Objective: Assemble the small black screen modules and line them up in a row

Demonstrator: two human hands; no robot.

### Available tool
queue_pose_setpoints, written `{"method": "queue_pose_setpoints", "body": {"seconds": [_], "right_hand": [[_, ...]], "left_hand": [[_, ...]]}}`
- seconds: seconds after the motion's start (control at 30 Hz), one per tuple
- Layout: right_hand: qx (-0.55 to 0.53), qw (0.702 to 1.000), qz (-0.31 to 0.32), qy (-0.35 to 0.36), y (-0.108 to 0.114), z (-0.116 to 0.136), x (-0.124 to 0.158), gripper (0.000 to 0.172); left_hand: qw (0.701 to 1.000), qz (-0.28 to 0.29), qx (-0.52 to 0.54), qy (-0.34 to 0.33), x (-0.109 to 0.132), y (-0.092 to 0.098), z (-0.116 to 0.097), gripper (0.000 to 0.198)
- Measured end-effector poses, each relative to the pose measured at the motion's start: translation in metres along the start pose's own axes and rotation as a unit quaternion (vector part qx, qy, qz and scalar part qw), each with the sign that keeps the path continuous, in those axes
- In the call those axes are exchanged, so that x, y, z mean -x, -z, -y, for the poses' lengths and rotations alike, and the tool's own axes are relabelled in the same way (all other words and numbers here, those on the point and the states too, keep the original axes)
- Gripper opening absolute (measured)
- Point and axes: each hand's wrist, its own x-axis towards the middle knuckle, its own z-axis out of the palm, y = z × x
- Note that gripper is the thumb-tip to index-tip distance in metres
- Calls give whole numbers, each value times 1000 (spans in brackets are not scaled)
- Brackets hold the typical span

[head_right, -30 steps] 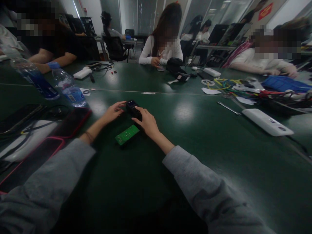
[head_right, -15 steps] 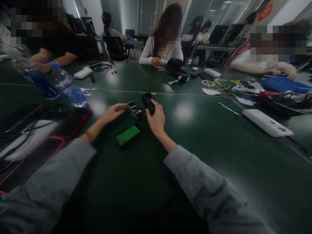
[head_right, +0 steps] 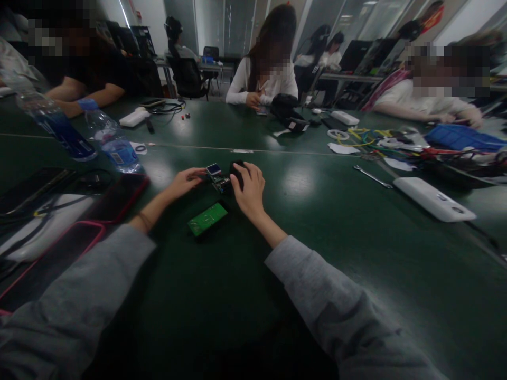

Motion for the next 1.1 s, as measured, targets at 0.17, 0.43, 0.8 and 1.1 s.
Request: {"method": "queue_pose_setpoints", "body": {"seconds": [0.17,0.43,0.8,1.1], "right_hand": [[21,992,91,87,3,12,1,42],[50,991,73,96,9,23,2,30],[-35,991,55,117,7,18,1,36],[12,999,5,-47,-2,0,2,47]], "left_hand": [[1000,-6,11,-20,-1,-1,1,51],[999,-21,-1,-29,-4,-2,9,52],[1000,-13,12,-10,-5,-1,13,50],[999,35,-1,4,3,1,-3,86]]}}
